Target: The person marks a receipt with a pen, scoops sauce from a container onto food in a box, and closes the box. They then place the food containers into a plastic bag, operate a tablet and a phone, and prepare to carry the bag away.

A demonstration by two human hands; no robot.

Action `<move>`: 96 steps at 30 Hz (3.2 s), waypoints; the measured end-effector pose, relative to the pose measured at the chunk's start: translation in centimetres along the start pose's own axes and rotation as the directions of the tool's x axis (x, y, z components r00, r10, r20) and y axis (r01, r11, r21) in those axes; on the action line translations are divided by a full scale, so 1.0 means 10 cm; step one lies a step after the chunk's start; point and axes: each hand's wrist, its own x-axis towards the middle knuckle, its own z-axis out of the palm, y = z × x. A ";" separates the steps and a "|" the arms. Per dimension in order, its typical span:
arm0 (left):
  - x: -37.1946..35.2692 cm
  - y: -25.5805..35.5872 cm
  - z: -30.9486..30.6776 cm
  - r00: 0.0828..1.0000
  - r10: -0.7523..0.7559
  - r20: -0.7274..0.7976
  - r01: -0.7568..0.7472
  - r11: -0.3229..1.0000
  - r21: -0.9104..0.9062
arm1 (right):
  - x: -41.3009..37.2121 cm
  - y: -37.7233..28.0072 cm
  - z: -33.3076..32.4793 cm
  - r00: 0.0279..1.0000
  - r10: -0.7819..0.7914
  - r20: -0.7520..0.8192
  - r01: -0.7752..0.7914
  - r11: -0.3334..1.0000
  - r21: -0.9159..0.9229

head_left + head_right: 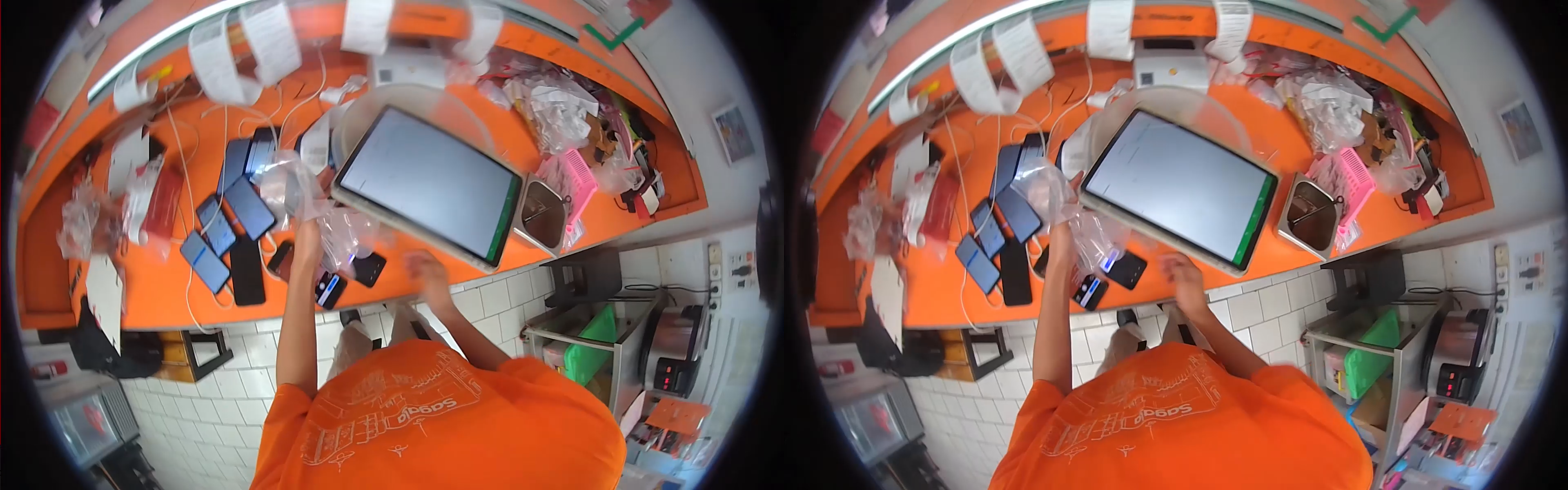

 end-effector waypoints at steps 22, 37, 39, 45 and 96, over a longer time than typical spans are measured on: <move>0.66 -0.74 1.45 0.960 -0.233 -0.156 0.279 0.860 0.427 | 0.83 -1.40 -1.54 0.683 0.105 -0.722 0.106 0.965 0.240; -0.66 -0.67 1.16 0.828 0.284 -0.484 -0.151 0.944 0.294 | -0.01 -0.29 -1.25 0.947 0.197 -0.253 -0.178 0.979 0.096; -1.26 -0.47 0.85 0.820 0.099 -0.564 0.103 0.943 0.317 | -0.09 -0.17 -0.97 0.973 0.227 0.049 -0.227 0.974 -0.006; -2.87 -0.14 0.33 0.308 0.206 -0.929 -0.099 0.978 0.184 | 0.39 -0.24 0.04 0.862 -0.059 0.503 0.170 0.969 -0.178; -18.95 -3.84 6.53 -0.861 0.024 -0.509 -0.498 0.171 0.850 | -17.22 0.60 -3.48 -0.912 0.328 0.248 0.286 0.939 -0.194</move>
